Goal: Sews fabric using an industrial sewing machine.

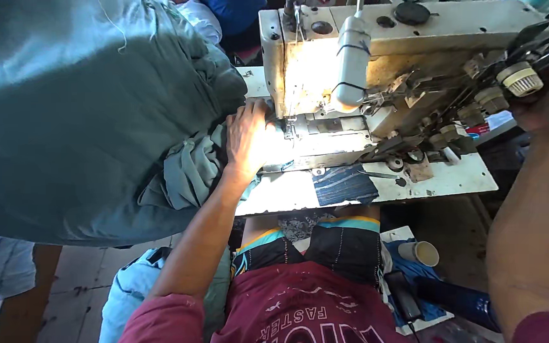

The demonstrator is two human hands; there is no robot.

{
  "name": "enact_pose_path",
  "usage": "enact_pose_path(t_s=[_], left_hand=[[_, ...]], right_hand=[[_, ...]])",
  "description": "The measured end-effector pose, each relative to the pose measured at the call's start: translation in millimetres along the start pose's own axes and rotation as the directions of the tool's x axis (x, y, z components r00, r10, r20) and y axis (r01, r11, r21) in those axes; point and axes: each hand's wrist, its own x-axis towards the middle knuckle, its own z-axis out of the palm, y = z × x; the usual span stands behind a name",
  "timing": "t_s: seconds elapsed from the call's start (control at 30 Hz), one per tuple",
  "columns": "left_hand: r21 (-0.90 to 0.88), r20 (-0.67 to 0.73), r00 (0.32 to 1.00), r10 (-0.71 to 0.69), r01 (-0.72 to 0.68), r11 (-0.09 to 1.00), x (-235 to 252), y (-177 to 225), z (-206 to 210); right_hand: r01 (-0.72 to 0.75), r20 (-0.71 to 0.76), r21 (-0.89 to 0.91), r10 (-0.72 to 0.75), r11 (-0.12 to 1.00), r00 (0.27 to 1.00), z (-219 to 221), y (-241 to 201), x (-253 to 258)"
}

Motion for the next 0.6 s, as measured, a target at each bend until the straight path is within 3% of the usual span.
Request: enact_pose_path(t_s=[0.13,0.3,0.43,0.6], left_hand=[[0.029,-0.029,1.0,-0.009,0.01,1.0,-2,6,-2],[0.019,-0.051,0.998,-0.036,0.038,0.999,-4,8,-2],[0.032,-0.052,0.998,-0.04,0.041,0.999,-5,9,-2],[0.061,0.039,0.999,-0.003,0.001,0.998,0,5,-2]], right_hand=[[-0.009,0.0,-0.058,0.009,0.998,1.0,-1,-3,7],[-0.254,-0.267,-0.22,0.192,0.942,0.944,15,-25,15],[-0.253,-0.126,-0.351,0.222,0.902,0.967,8,-32,33],[-0.268,-0.19,-0.436,0.203,0.859,0.961,15,-35,40]])
